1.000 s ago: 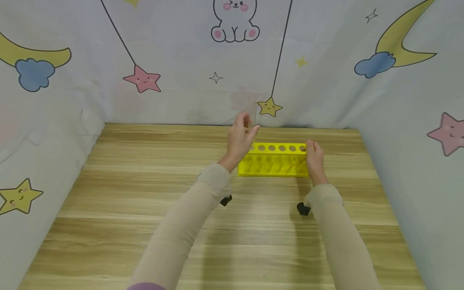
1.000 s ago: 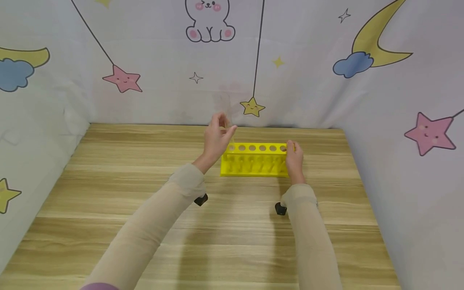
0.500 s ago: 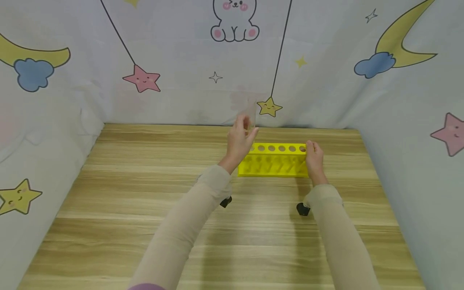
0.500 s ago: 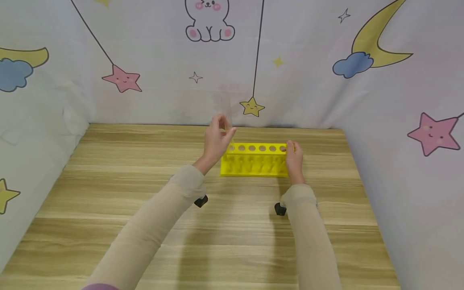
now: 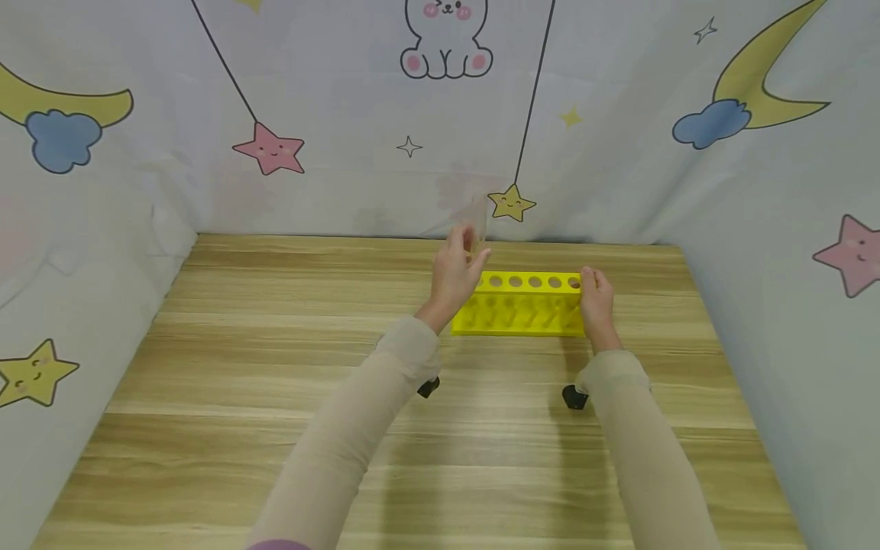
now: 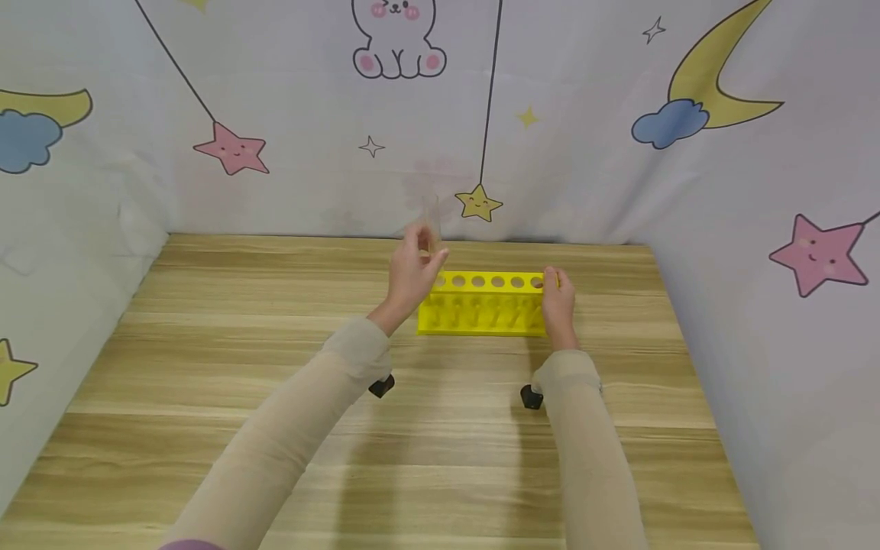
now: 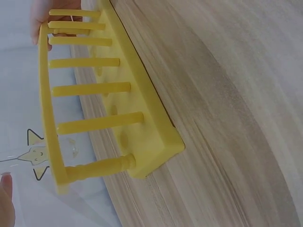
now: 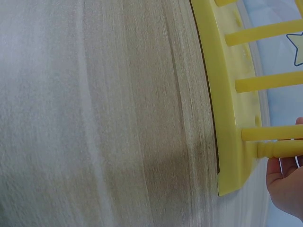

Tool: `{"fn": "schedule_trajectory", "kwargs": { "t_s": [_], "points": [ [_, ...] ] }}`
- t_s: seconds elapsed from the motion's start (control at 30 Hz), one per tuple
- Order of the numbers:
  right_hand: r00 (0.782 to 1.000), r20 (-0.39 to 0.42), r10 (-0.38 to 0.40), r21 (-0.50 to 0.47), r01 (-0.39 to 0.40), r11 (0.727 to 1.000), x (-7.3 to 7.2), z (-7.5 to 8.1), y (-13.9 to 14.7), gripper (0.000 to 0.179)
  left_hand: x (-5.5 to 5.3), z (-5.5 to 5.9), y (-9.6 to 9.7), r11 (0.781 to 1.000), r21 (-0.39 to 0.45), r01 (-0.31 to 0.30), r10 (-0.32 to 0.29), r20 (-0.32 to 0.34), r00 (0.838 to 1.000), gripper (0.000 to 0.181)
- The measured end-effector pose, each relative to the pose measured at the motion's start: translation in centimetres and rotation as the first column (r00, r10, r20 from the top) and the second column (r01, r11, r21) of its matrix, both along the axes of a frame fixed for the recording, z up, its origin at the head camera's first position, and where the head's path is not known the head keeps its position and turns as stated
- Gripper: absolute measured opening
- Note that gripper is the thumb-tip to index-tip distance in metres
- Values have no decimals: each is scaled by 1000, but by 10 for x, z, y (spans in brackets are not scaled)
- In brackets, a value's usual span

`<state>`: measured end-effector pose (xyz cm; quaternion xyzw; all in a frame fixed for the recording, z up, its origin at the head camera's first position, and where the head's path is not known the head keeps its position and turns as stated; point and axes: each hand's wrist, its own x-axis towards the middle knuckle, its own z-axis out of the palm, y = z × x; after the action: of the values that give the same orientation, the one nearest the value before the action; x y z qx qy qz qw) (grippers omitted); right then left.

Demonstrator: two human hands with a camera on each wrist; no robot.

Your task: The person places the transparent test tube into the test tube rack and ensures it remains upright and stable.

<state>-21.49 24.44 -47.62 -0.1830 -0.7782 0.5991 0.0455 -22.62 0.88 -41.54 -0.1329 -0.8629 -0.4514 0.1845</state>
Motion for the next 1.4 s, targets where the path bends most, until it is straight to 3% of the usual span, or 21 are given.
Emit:
{"fn": "schedule_trajectory", "kwargs": {
  "t_s": [0.3, 0.6, 1.4],
  "points": [
    [1000, 16, -4, 13, 4, 1000, 0, 1, 0, 52, 2, -3, -1, 999, -34, -1, 2, 41, 999, 35],
    [1000, 12, -14, 1, 14, 1000, 0, 1, 0, 50, 4, -8, -2, 998, -57, 8, -7, 19, 1000, 35],
    [1000, 9, -10, -10, 10, 1000, 1, 0, 0, 52, 8, -21, -1, 996, -93, 6, -2, 44, 999, 32]
  ]
}}
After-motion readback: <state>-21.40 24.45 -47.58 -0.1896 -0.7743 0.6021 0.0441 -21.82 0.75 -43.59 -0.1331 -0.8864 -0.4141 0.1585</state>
